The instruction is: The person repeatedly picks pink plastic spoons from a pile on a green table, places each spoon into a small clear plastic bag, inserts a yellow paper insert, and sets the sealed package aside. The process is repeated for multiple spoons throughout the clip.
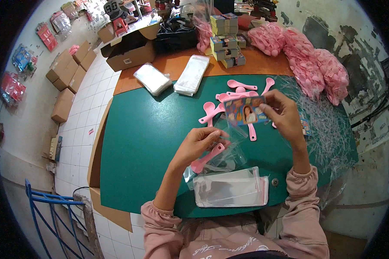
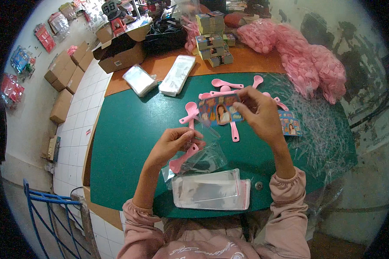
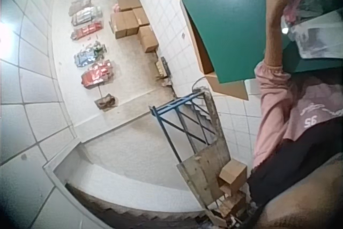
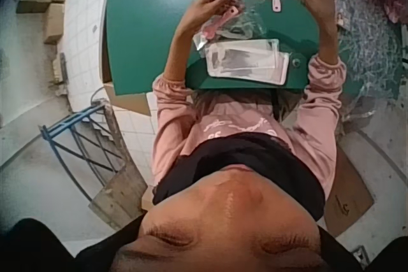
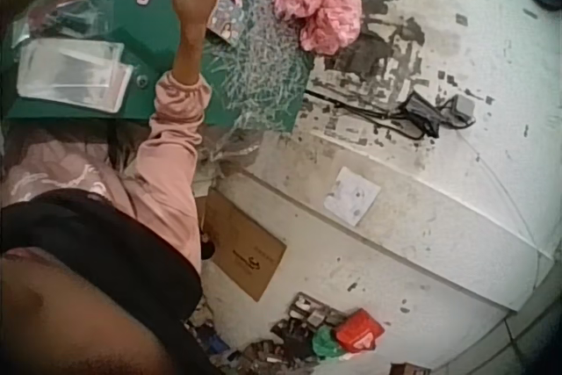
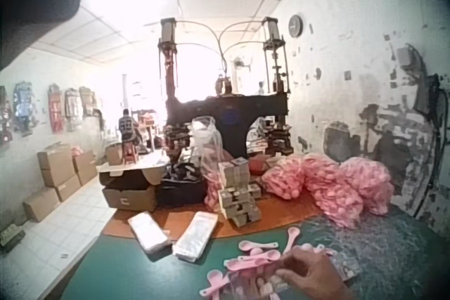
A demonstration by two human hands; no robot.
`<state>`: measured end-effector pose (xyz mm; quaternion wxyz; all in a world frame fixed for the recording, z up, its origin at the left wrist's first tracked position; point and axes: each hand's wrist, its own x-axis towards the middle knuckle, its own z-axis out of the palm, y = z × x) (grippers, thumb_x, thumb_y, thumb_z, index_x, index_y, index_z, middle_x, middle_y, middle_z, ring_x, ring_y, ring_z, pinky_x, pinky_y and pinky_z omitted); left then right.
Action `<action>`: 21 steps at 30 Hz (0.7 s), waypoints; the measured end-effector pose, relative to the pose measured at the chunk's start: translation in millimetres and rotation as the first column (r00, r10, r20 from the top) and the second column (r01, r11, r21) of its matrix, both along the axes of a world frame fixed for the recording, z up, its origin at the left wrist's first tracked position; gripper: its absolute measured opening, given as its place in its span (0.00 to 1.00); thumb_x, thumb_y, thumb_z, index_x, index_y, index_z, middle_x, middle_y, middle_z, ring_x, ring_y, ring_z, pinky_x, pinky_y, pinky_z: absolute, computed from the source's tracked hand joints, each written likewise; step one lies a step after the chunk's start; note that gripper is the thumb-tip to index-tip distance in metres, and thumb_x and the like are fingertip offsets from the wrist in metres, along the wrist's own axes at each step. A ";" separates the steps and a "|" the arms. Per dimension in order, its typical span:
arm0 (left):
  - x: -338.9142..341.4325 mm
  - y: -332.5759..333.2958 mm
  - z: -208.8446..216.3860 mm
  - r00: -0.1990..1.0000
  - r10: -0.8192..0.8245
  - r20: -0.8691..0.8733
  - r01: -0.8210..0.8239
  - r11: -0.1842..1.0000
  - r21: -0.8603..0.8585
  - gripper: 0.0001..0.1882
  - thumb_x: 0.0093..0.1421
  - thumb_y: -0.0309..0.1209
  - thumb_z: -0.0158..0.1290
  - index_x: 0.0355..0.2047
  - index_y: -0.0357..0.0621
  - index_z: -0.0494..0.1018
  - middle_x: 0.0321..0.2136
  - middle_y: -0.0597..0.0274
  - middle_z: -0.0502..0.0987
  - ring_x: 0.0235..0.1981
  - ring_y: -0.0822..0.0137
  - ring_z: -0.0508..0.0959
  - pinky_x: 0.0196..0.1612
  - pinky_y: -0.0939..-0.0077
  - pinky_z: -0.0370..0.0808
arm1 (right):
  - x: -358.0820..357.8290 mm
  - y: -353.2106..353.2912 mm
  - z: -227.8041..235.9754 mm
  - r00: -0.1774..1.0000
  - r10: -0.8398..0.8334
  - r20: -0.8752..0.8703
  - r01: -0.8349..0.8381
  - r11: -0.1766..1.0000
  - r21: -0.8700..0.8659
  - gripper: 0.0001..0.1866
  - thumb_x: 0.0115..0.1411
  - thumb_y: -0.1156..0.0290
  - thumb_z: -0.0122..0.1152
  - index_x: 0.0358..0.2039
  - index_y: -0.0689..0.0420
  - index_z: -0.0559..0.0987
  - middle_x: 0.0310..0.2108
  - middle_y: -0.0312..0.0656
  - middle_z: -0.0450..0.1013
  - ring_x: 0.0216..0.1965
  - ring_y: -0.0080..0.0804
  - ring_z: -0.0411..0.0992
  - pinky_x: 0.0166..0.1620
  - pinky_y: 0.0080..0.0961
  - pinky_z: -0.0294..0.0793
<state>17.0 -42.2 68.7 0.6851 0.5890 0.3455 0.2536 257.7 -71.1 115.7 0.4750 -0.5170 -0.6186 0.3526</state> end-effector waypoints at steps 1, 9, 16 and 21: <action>0.7 -0.5 2.1 1.000 -0.018 0.015 0.018 1.000 -0.002 0.16 0.62 0.36 0.43 0.36 0.35 0.72 0.28 0.61 0.77 0.29 0.76 0.76 0.31 0.84 0.72 | 0.7 0.5 1.1 0.995 -0.090 -0.031 0.091 0.995 0.045 0.07 0.52 0.78 0.56 0.33 0.63 0.72 0.26 0.31 0.68 0.29 0.13 0.66 0.31 0.13 0.67; 2.4 5.2 -3.9 0.995 -0.067 -0.070 0.072 0.995 0.069 0.16 0.61 0.36 0.45 0.36 0.33 0.73 0.22 0.68 0.72 0.22 0.80 0.67 0.26 0.85 0.66 | -9.6 -10.4 3.0 0.967 0.160 0.200 -0.141 0.984 -0.106 0.07 0.50 0.78 0.58 0.31 0.62 0.72 0.22 0.36 0.69 0.26 0.15 0.67 0.29 0.15 0.67; 14.2 -6.3 -6.8 0.982 -0.108 -0.154 0.151 0.940 0.304 0.29 0.59 0.37 0.48 0.57 0.39 0.55 0.25 0.56 0.77 0.25 0.71 0.74 0.30 0.76 0.69 | -34.0 -8.3 -23.1 0.796 0.378 0.472 -0.355 0.924 -0.142 0.11 0.50 0.69 0.60 0.32 0.61 0.72 0.22 0.40 0.72 0.22 0.24 0.70 0.28 0.24 0.68; -0.6 -9.2 8.0 0.897 -0.129 -0.424 0.251 0.936 0.245 0.36 0.56 0.39 0.51 0.59 0.40 0.48 0.27 0.51 0.77 0.28 0.69 0.76 0.33 0.75 0.70 | -39.6 -8.2 -42.4 0.885 0.421 0.200 -0.363 0.892 -0.270 0.12 0.47 0.67 0.63 0.28 0.61 0.74 0.20 0.38 0.71 0.23 0.22 0.69 0.28 0.23 0.68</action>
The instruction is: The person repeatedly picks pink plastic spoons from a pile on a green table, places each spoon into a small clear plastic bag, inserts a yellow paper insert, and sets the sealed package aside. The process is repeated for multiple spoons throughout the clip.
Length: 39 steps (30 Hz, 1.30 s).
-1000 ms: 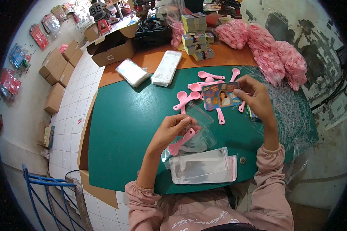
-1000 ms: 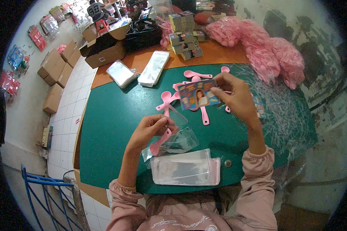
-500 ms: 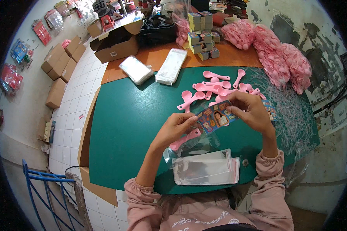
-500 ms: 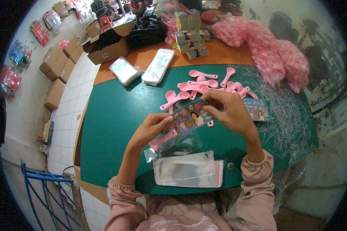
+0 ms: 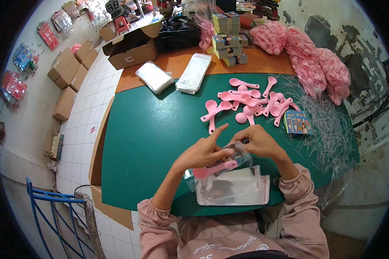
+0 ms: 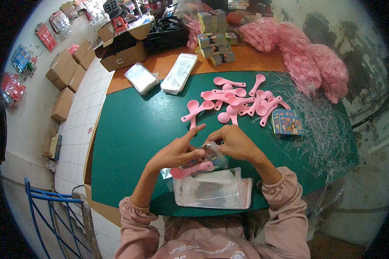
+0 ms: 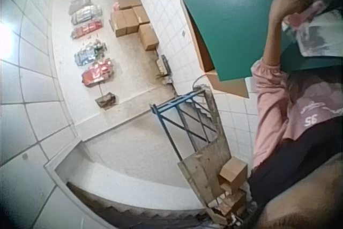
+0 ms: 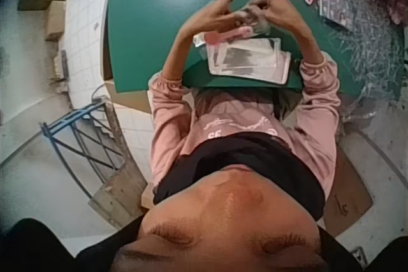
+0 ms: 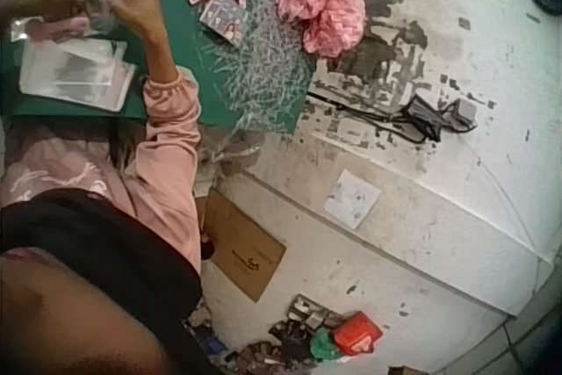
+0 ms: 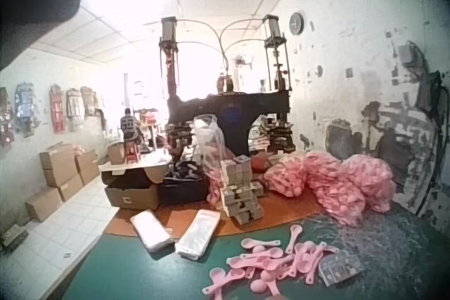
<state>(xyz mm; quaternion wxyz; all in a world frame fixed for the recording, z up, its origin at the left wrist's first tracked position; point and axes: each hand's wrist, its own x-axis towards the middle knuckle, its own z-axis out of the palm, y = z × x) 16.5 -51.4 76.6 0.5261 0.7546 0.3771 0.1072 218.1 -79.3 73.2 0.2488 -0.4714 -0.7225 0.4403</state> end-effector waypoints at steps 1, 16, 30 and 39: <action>-9.2 1.5 0.2 0.999 -0.036 0.029 0.038 0.996 -0.086 0.34 0.56 0.37 0.52 0.58 0.39 0.50 0.30 0.53 0.76 0.30 0.69 0.76 0.34 0.75 0.71 | 5.5 0.8 -7.3 0.997 -0.025 -0.069 0.023 0.999 -0.030 0.12 0.46 0.68 0.64 0.27 0.61 0.75 0.21 0.37 0.72 0.24 0.21 0.68 0.28 0.22 0.67; -4.5 -39.4 -30.8 0.797 0.469 0.382 -0.478 0.875 -0.077 0.20 0.59 0.32 0.48 0.47 0.37 0.57 0.33 0.54 0.71 0.34 0.64 0.74 0.39 0.72 0.73 | -10.4 -11.9 7.1 0.910 -0.414 -0.016 0.365 0.783 0.503 0.09 0.44 0.77 0.62 0.28 0.61 0.75 0.26 0.41 0.72 0.28 0.30 0.72 0.29 0.26 0.70; -11.9 -80.7 -40.7 0.719 0.605 0.343 0.046 0.451 -0.891 0.23 0.64 0.40 0.34 0.53 0.36 0.55 0.48 0.53 0.67 0.47 0.60 0.71 0.50 0.61 0.70 | -31.4 -74.0 9.3 0.958 -0.096 0.271 -0.024 0.913 0.407 0.14 0.45 0.69 0.61 0.35 0.54 0.73 0.34 0.41 0.68 0.38 0.38 0.66 0.40 0.33 0.66; -12.8 -91.5 -19.7 0.727 0.606 0.324 0.031 0.443 -0.896 0.27 0.64 0.48 0.30 0.61 0.62 0.39 0.54 0.58 0.59 0.50 0.61 0.67 0.52 0.55 0.66 | -55.2 -84.1 -3.6 0.961 -0.107 0.256 -0.027 0.881 0.472 0.11 0.46 0.70 0.60 0.30 0.58 0.71 0.31 0.42 0.64 0.37 0.38 0.63 0.38 0.33 0.61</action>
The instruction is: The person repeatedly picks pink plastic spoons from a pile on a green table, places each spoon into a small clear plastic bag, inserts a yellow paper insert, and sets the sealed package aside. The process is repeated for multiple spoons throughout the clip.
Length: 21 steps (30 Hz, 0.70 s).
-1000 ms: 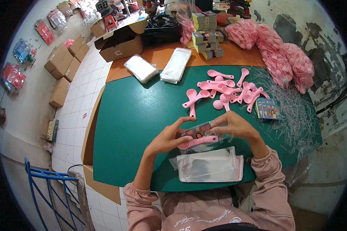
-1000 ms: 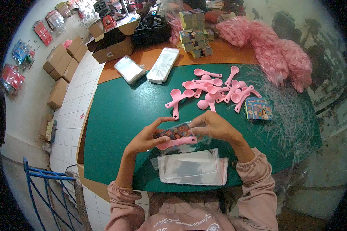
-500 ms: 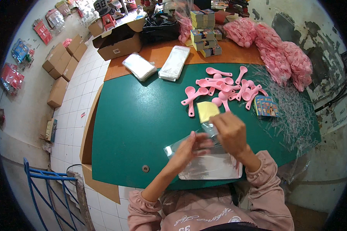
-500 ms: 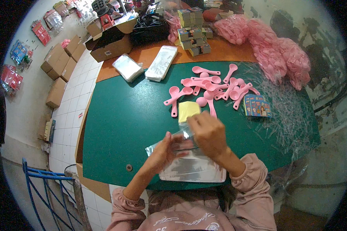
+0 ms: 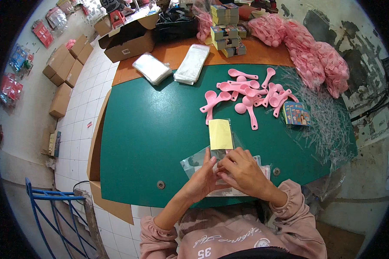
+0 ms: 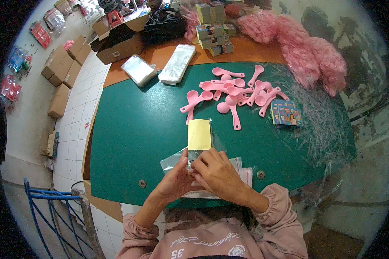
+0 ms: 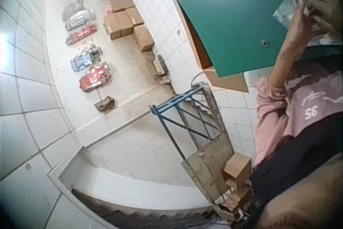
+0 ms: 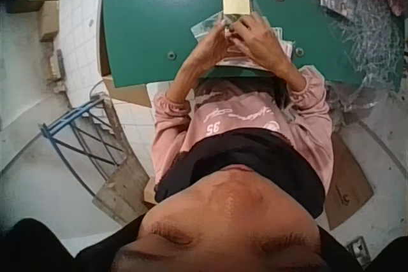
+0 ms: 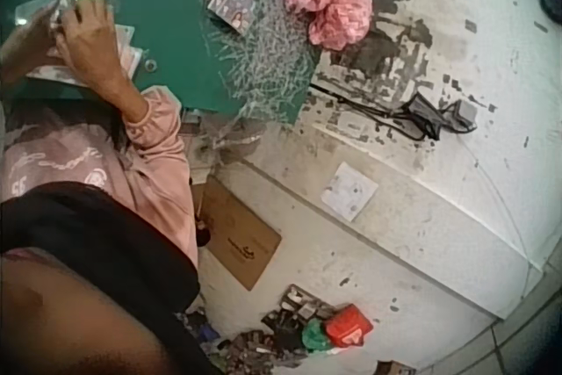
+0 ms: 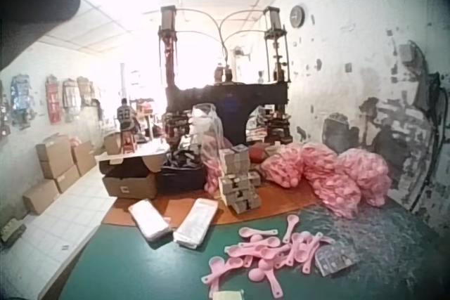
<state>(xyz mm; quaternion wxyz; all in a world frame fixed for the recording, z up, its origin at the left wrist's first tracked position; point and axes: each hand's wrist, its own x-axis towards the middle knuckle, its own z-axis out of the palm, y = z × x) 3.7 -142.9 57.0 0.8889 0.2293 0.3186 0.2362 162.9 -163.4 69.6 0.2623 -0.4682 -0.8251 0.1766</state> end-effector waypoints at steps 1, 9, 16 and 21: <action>0.8 -0.4 1.3 0.999 0.004 -0.032 -0.004 1.000 -0.004 0.28 0.64 0.49 0.30 0.61 0.64 0.35 0.55 0.59 0.57 0.50 0.62 0.67 0.52 0.55 0.66 | -0.3 1.0 0.9 1.000 0.018 0.017 -0.018 1.000 -0.001 0.11 0.46 0.70 0.60 0.30 0.58 0.71 0.30 0.42 0.63 0.37 0.38 0.62 0.37 0.33 0.60; 1.1 3.9 1.3 0.998 0.051 -0.028 -0.051 0.998 -0.021 0.32 0.64 0.47 0.32 0.61 0.66 0.27 0.55 0.61 0.57 0.49 0.63 0.67 0.49 0.60 0.67 | -6.2 4.7 2.4 0.988 0.030 0.153 -0.049 0.992 0.118 0.11 0.42 0.70 0.62 0.27 0.56 0.71 0.28 0.39 0.63 0.35 0.35 0.63 0.38 0.32 0.60; -7.4 10.4 -10.5 0.993 -0.012 -0.115 0.036 0.976 0.214 0.36 0.59 0.24 0.32 0.62 0.58 0.27 0.49 0.59 0.62 0.35 0.74 0.69 0.39 0.78 0.70 | 0.7 9.5 0.8 0.966 0.213 0.149 -0.231 0.965 0.123 0.10 0.43 0.69 0.60 0.24 0.55 0.69 0.27 0.38 0.62 0.35 0.33 0.63 0.38 0.33 0.59; 0.8 8.0 -16.2 0.982 0.122 -0.143 -0.055 0.914 0.403 0.38 0.56 0.18 0.31 0.62 0.54 0.26 0.47 0.58 0.65 0.30 0.76 0.68 0.35 0.81 0.70 | 29.0 16.8 6.4 0.905 0.389 -0.171 -0.410 0.906 -0.105 0.09 0.49 0.66 0.57 0.27 0.57 0.69 0.25 0.38 0.62 0.32 0.34 0.62 0.37 0.31 0.59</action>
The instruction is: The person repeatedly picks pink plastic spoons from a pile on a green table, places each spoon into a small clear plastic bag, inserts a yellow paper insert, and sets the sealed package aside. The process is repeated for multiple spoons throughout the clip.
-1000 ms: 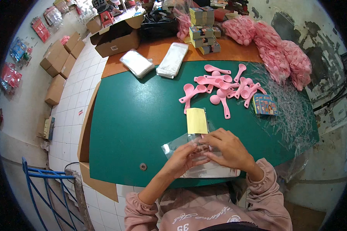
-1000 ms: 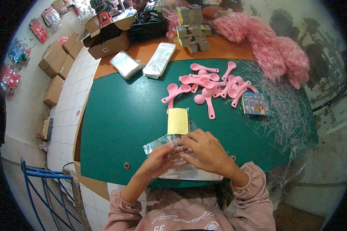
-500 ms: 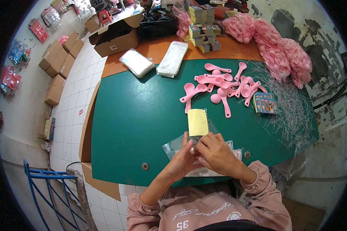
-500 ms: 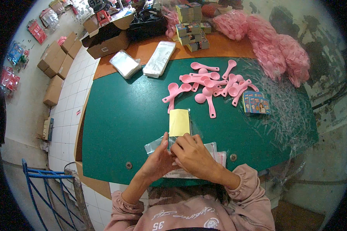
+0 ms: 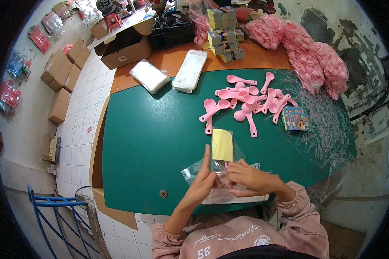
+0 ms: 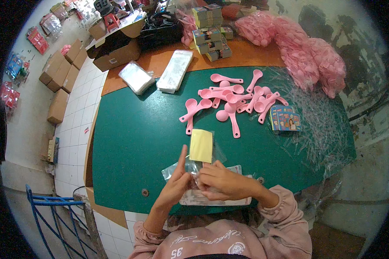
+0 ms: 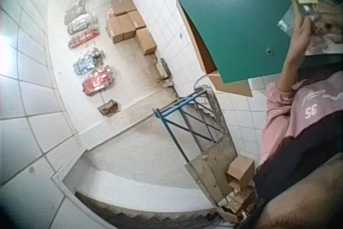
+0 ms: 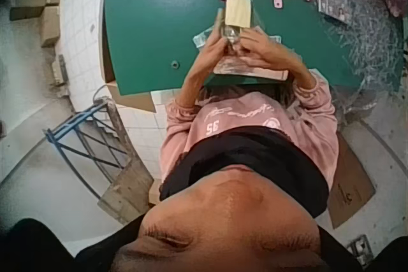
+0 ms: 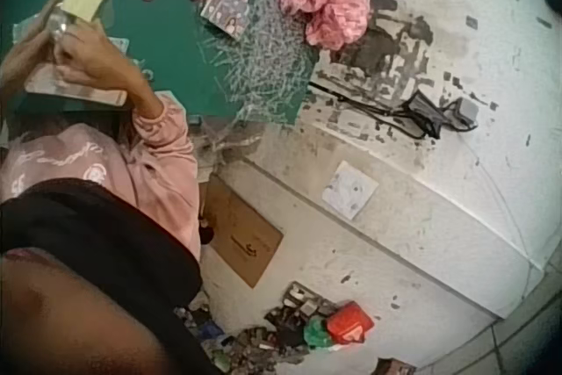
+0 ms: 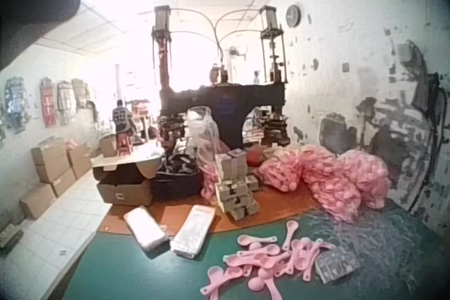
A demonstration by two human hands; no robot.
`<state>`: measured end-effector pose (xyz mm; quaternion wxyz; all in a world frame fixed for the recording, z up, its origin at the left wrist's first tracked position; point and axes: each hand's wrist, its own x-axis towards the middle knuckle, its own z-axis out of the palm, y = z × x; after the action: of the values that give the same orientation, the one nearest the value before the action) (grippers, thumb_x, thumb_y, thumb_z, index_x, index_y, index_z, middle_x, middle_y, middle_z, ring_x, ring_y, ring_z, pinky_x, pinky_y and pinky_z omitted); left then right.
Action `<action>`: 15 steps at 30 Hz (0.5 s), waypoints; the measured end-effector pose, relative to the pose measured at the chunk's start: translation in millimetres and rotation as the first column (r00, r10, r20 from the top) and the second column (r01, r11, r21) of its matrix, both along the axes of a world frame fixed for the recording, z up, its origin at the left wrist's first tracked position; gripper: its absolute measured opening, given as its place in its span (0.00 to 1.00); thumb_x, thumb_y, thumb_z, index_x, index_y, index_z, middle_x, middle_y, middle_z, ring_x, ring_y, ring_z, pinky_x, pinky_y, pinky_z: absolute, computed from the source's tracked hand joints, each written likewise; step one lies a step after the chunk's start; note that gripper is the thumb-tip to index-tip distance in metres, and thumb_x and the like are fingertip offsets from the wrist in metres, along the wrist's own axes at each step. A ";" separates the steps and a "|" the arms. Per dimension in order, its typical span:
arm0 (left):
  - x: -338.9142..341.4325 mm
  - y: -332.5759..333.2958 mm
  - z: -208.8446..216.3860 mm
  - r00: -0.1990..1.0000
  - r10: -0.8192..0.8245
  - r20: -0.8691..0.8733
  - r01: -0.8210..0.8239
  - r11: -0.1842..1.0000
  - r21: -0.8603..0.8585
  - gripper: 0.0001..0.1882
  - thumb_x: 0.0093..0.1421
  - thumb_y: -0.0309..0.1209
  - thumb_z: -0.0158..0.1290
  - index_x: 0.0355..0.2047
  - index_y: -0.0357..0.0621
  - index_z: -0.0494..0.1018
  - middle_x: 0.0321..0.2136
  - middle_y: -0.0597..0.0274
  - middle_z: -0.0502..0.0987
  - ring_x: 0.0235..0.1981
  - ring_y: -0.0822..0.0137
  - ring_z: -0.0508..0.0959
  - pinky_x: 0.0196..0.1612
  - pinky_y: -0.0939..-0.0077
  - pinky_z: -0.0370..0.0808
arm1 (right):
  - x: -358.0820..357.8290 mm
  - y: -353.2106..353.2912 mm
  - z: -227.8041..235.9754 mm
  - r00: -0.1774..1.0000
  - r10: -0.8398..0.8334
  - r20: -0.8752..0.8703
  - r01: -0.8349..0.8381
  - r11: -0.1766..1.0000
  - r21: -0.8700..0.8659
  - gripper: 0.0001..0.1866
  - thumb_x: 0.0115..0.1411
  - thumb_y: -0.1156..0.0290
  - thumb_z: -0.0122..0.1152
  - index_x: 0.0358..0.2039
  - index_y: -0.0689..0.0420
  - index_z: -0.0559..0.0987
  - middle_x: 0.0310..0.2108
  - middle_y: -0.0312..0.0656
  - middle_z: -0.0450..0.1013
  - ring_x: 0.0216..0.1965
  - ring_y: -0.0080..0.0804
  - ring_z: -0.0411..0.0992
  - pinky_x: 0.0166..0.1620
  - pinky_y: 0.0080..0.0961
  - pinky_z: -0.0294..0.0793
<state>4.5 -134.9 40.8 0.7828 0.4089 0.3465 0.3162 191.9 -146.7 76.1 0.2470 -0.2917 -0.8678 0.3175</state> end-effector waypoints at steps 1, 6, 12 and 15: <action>-2.3 3.4 -5.9 1.000 0.019 -0.009 -0.019 1.000 -0.012 0.39 0.55 0.17 0.29 0.62 0.56 0.25 0.49 0.53 0.63 0.33 0.72 0.71 0.38 0.78 0.71 | 9.9 1.2 5.3 0.992 0.076 -0.097 -0.092 0.980 -0.174 0.09 0.50 0.67 0.56 0.27 0.57 0.69 0.25 0.38 0.62 0.32 0.34 0.62 0.37 0.30 0.59; -1.7 5.0 14.7 0.980 -0.053 0.190 0.091 0.976 -0.199 0.41 0.54 0.16 0.26 0.61 0.63 0.22 0.52 0.39 0.59 0.45 0.55 0.72 0.44 0.67 0.72 | 95.1 13.3 38.3 0.957 -0.095 -0.276 -0.049 0.880 -0.473 0.09 0.50 0.69 0.57 0.28 0.58 0.69 0.26 0.39 0.63 0.32 0.34 0.63 0.38 0.27 0.62; -4.2 -4.3 16.0 0.972 -0.058 0.226 0.127 0.944 -0.305 0.42 0.53 0.16 0.27 0.60 0.68 0.20 0.52 0.36 0.58 0.49 0.47 0.69 0.47 0.59 0.71 | 27.4 -1.8 20.8 0.950 -0.278 0.141 0.277 0.960 0.024 0.11 0.46 0.69 0.60 0.29 0.56 0.71 0.32 0.41 0.65 0.36 0.37 0.64 0.39 0.30 0.63; -7.1 -10.9 18.7 0.986 -0.009 0.168 0.059 0.953 -0.298 0.42 0.54 0.17 0.28 0.60 0.69 0.20 0.55 0.42 0.56 0.49 0.52 0.70 0.47 0.60 0.71 | -9.7 -11.2 9.2 0.949 -0.273 0.154 0.259 0.960 0.109 0.12 0.45 0.69 0.62 0.30 0.56 0.71 0.33 0.41 0.64 0.37 0.37 0.64 0.40 0.31 0.63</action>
<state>-2.6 -145.7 59.4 0.8672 0.2629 0.3179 0.2787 182.3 -157.9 85.2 0.2262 -0.4206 -0.8513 0.2171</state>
